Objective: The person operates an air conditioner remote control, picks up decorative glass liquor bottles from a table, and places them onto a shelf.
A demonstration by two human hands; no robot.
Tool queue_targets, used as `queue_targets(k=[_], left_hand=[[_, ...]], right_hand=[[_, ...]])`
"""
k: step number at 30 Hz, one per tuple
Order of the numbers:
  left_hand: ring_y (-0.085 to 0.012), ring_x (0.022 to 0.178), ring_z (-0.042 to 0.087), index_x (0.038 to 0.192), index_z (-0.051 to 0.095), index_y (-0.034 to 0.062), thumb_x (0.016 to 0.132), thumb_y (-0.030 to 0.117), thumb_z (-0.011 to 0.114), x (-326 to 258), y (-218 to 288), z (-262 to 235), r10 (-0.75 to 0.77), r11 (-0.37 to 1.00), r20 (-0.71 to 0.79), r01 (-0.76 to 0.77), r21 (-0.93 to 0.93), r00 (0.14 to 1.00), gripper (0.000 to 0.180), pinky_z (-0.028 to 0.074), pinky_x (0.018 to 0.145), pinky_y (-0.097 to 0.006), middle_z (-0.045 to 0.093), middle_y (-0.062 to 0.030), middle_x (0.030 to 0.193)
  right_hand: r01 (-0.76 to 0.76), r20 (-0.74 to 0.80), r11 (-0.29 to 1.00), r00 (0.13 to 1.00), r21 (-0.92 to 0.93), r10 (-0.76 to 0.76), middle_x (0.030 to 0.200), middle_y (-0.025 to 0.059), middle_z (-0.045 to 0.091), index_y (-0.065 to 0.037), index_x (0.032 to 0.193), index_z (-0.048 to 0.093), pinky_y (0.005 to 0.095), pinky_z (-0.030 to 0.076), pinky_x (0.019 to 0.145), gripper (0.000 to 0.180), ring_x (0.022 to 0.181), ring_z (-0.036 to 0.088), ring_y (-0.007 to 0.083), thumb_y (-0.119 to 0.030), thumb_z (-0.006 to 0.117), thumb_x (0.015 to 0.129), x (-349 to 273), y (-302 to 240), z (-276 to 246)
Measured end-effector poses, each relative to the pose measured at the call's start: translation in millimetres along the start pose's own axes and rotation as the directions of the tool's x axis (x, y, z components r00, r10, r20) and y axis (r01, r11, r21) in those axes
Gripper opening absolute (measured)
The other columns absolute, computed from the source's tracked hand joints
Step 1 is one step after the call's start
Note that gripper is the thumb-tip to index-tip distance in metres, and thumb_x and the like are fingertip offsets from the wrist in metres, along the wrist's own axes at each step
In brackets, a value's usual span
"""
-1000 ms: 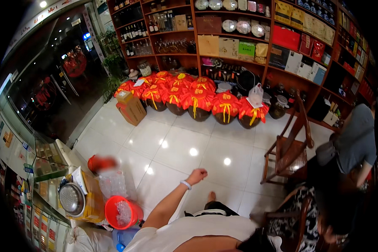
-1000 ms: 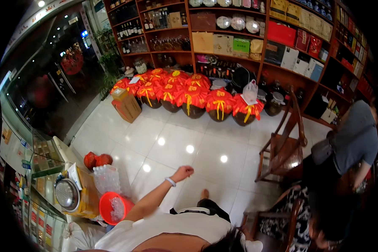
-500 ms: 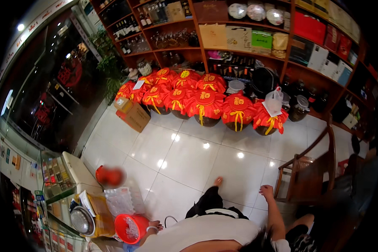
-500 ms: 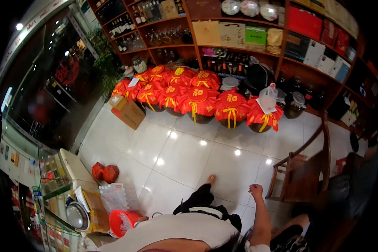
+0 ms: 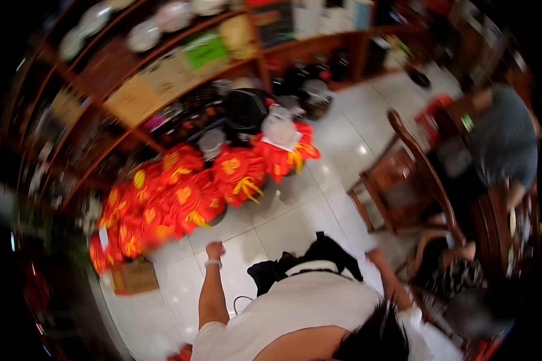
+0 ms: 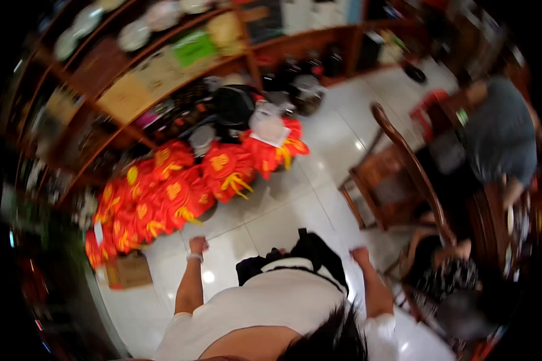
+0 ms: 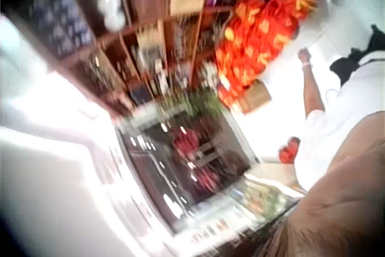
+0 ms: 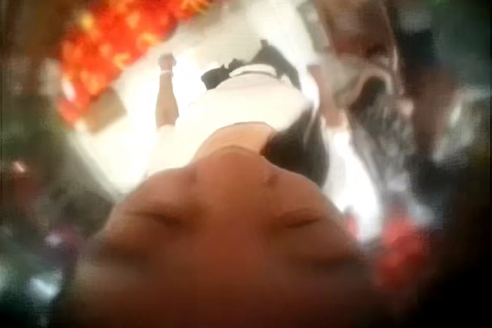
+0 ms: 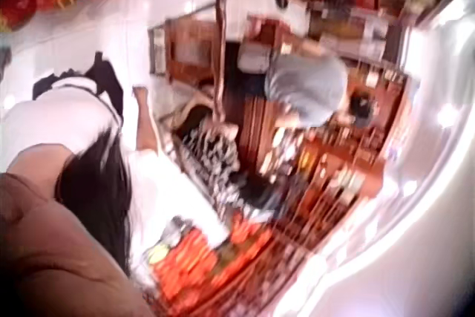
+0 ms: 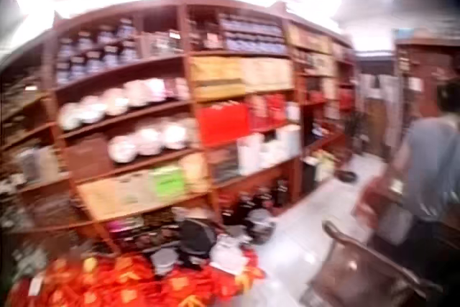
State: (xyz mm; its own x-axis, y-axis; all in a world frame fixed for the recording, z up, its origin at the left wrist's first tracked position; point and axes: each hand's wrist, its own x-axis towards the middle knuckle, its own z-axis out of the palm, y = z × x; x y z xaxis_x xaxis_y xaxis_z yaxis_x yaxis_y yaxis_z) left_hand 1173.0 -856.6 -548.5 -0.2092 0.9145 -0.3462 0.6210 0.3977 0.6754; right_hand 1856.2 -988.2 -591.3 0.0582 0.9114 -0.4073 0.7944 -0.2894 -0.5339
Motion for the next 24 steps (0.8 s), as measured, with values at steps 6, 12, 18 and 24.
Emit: queue_targets(k=[6,12,18,24], left_hand=[[-0.0128,0.047,0.049,0.078,0.057,-0.0004,0.077,0.012,0.053,182.2,311.2,84.5,0.081,0.856,0.327,0.102,-0.507,0.942,0.013,0.039,0.041,-0.023,0.053,-0.004,0.061],[-0.0107,0.047,0.049,0.073,0.054,0.0036,0.075,0.019,0.058,249.1,322.3,179.8,0.307,0.947,0.516,-0.201,-0.252,0.799,0.016,0.04,0.042,-0.025,0.05,0.0,0.055],[-0.0207,0.054,0.058,0.079,0.058,0.0014,0.074,0.015,0.059,269.1,330.7,168.8,0.097,0.981,0.643,-0.181,0.065,0.76,0.015,0.047,0.046,-0.03,0.057,-0.0082,0.064],[-0.0215,0.056,0.058,0.08,0.058,0.0018,0.075,0.016,0.058,363.0,410.0,201.9,-0.119,0.982,0.647,-0.007,0.188,0.753,0.015,0.046,0.045,-0.031,0.057,-0.0091,0.067]], right_hand=[[0.26,-0.519,0.861,0.855,0.438,0.006,0.076,0.0131,0.06,0.004,0.093,0.056,0.0271,0.046,0.06,0.02,0.067,0.059,0.0167,-0.009,0.059,0.078,33.7,-258.0,-249.1],[0.404,-0.789,0.887,0.61,0.226,-0.077,0.084,0.0132,0.06,0.001,0.095,0.056,0.0294,0.049,0.063,0.021,0.073,0.06,0.0235,-0.01,0.059,0.078,134.2,-276.5,-414.1],[0.244,-0.669,0.963,0.735,0.113,-0.108,0.086,0.0156,0.06,0.0,0.093,0.058,0.0344,0.049,0.065,0.021,0.075,0.059,0.0292,-0.015,0.056,0.078,235.8,-226.3,-432.7],[0.1,-0.495,0.978,0.869,0.182,0.004,0.087,0.0158,0.06,-0.002,0.093,0.058,0.0384,0.047,0.07,0.023,0.077,0.057,0.0322,-0.019,0.055,0.077,305.2,-181.8,-428.5]])
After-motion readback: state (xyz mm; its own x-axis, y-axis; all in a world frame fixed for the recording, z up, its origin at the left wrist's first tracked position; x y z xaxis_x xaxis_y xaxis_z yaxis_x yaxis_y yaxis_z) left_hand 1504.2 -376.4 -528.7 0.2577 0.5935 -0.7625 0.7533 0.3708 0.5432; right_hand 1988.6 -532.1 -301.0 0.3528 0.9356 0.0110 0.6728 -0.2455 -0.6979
